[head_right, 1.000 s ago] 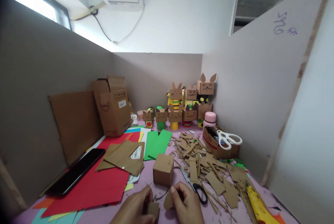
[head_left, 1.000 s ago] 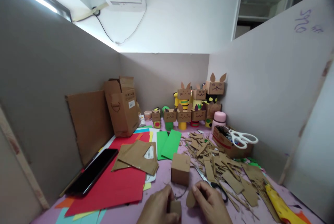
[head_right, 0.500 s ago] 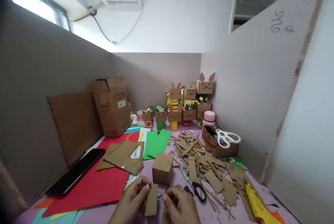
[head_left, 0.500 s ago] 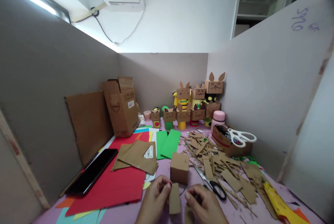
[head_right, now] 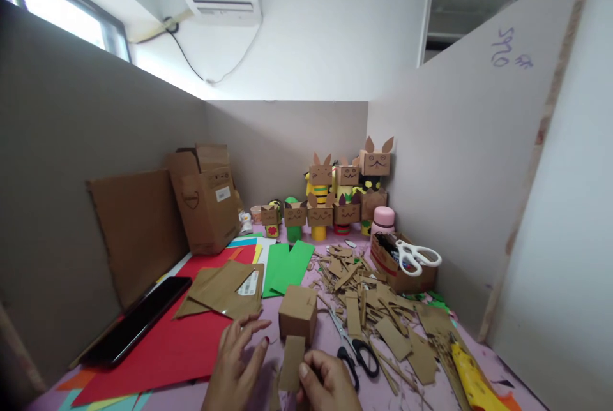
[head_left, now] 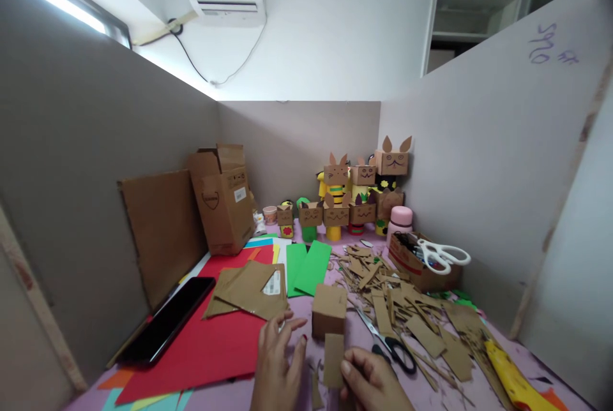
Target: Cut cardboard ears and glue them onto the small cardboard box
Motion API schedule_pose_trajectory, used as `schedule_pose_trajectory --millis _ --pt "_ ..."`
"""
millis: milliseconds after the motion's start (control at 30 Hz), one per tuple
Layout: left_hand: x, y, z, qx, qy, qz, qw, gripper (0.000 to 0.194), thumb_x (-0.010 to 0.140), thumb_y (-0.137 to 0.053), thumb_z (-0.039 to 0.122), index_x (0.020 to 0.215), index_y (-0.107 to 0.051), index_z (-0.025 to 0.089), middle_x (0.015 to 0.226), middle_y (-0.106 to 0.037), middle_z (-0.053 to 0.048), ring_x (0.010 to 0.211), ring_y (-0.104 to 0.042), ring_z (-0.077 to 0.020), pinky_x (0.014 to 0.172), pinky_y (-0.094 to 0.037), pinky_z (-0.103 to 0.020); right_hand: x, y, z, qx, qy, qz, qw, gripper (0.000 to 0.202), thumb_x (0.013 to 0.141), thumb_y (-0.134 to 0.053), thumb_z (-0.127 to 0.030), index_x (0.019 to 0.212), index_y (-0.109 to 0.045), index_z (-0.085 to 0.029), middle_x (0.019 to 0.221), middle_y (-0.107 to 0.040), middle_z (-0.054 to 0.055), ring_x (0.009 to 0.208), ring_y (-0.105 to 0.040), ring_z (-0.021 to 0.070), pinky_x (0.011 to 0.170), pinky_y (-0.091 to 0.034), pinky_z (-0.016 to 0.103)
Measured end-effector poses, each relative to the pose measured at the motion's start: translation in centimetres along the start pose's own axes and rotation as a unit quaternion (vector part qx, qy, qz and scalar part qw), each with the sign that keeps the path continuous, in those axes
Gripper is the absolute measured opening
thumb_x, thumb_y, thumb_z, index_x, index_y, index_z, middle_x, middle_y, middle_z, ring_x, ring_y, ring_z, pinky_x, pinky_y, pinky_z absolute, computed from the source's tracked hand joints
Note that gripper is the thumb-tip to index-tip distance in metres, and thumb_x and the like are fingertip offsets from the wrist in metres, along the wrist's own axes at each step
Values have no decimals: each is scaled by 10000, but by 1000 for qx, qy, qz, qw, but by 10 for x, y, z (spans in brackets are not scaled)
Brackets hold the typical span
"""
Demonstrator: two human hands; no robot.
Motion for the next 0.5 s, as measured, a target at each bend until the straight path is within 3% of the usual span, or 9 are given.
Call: schedule_pose_trajectory --millis 100,200,267,367,433,500 --pt "-10 -17 6 -65 22 -105 992 272 795 -540 414 928 -661 211 932 -663 -94 922 -588 -259 837 -452 -345 -2 -2 -6 -24 6 -14 1000 550 706 -511 -712 668 -527 -163 508 -480 -38 418 -328 77 416 -222 194" --pt "-20 -36 6 -116 46 -182 975 352 798 -514 510 725 -612 179 673 -611 -37 654 -551 -185 607 -441 -253 -4 -5 -9 -75 34 -29 996 529 751 -484 -677 622 -522 -166 507 -486 -26 438 -387 93 444 -282 201" --pt "-22 -39 3 -135 53 -166 975 408 785 -503 563 645 -555 183 594 -541 0 583 -493 -153 539 -396 -232 -3 -4 -8 -105 43 -12 993 515 764 -470 -658 568 -490 -182 473 -479 -27 422 -409 103 443 -298 210" --pt "-22 -39 -4 -174 90 -135 971 404 773 -510 586 702 -533 189 591 -526 25 552 -494 -138 513 -393 -226 -2 8 -12 -179 70 54 980 474 793 -452 -593 528 -479 -201 444 -507 -9 415 -457 137 435 -316 234" --pt "-21 -40 -9 -209 138 -127 960 401 770 -506 595 778 -523 194 618 -569 20 511 -516 -133 471 -399 -224 -5 23 -25 -275 110 108 949 398 834 -453 -480 588 -566 -189 546 -617 45 529 -566 191 511 -383 261" --pt "-21 -42 -15 -241 179 -102 949 425 752 -510 615 841 -513 200 641 -613 3 477 -535 -135 430 -395 -224 -9 42 -39 -374 118 160 906 271 856 -460 -357 787 -654 -181 770 -712 100 712 -646 248 649 -440 306"
Point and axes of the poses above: each hand's wrist, its own x-axis towards the middle knuckle, its own y-axis out of the back of the hand, z = x × y, the point moved 5 cm from there along x, towards the middle knuckle
